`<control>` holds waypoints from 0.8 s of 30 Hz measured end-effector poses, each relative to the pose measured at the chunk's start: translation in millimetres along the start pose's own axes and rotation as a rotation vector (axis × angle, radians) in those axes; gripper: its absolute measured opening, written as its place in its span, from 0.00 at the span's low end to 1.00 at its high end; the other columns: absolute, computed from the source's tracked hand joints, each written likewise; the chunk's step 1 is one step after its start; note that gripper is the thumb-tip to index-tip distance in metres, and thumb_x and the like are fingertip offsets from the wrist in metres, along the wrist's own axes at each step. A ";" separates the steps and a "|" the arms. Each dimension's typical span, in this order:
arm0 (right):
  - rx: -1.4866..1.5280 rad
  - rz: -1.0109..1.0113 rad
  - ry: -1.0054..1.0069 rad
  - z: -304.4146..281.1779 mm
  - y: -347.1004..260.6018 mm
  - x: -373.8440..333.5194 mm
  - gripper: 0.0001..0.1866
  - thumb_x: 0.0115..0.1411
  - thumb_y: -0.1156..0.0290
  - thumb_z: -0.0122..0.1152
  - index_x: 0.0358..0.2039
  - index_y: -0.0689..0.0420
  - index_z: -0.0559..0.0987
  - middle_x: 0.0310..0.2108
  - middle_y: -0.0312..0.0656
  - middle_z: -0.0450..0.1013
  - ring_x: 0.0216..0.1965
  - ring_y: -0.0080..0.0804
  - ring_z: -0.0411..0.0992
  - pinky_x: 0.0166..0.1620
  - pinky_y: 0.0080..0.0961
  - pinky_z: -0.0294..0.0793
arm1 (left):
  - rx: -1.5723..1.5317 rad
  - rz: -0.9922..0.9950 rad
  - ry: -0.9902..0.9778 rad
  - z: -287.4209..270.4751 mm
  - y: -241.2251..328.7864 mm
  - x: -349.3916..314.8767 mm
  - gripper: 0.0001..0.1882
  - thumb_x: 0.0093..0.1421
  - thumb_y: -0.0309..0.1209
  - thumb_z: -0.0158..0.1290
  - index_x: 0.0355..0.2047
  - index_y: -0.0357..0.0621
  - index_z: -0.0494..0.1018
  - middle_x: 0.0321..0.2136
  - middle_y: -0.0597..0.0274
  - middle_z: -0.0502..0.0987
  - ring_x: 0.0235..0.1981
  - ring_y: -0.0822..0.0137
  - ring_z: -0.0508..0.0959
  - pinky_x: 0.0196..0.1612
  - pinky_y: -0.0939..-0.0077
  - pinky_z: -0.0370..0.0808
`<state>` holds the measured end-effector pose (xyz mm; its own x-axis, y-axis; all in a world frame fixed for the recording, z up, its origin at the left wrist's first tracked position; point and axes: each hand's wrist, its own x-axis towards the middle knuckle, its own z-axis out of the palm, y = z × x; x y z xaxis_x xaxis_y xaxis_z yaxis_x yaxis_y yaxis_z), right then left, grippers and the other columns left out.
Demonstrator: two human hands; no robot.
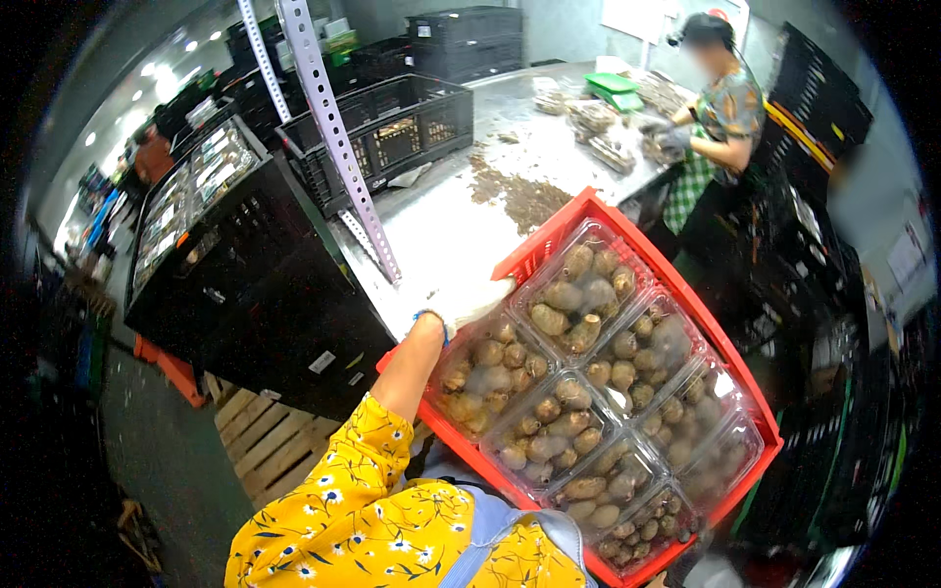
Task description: The person peels small, round root vegetables by hand using a small knife. They remove the outer skin and place the peeled items into clear plastic containers on a metal table. The person works continuously, handling the vegetables one by one.
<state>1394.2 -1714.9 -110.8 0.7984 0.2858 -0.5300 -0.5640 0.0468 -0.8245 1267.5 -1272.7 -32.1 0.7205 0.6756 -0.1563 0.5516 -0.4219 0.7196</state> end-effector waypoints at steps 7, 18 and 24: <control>-0.109 0.014 -0.149 46.0 -97.2 145.5 0.08 0.59 0.66 0.49 0.31 0.57 0.71 0.21 0.32 0.66 0.20 0.21 0.64 0.23 0.20 0.65 | -0.109 -0.147 0.179 -5.3 10.1 50.6 0.28 0.55 0.50 0.47 0.44 0.37 0.72 0.34 0.44 0.77 0.36 0.55 0.76 0.42 0.68 0.70; -0.221 0.091 -0.323 147.9 -171.8 284.8 0.08 0.59 0.66 0.49 0.30 0.57 0.71 0.21 0.32 0.66 0.20 0.21 0.64 0.23 0.21 0.65 | 0.135 -0.354 0.195 -48.2 10.3 120.6 0.27 0.57 0.49 0.45 0.39 0.34 0.73 0.29 0.41 0.76 0.33 0.51 0.77 0.40 0.60 0.71; -0.220 0.097 -0.266 163.4 -176.9 292.2 0.08 0.59 0.66 0.48 0.30 0.57 0.71 0.21 0.32 0.66 0.20 0.21 0.65 0.23 0.21 0.65 | 0.087 -0.277 0.084 -79.5 -34.0 225.9 0.22 0.56 0.48 0.47 0.31 0.38 0.75 0.21 0.46 0.75 0.23 0.58 0.75 0.32 0.63 0.71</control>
<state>1692.8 -1483.3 -87.3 0.6442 0.5193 -0.5616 -0.5524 -0.1921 -0.8112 1378.1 -1057.7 -38.1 0.5025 0.8184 -0.2789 0.7585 -0.2624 0.5966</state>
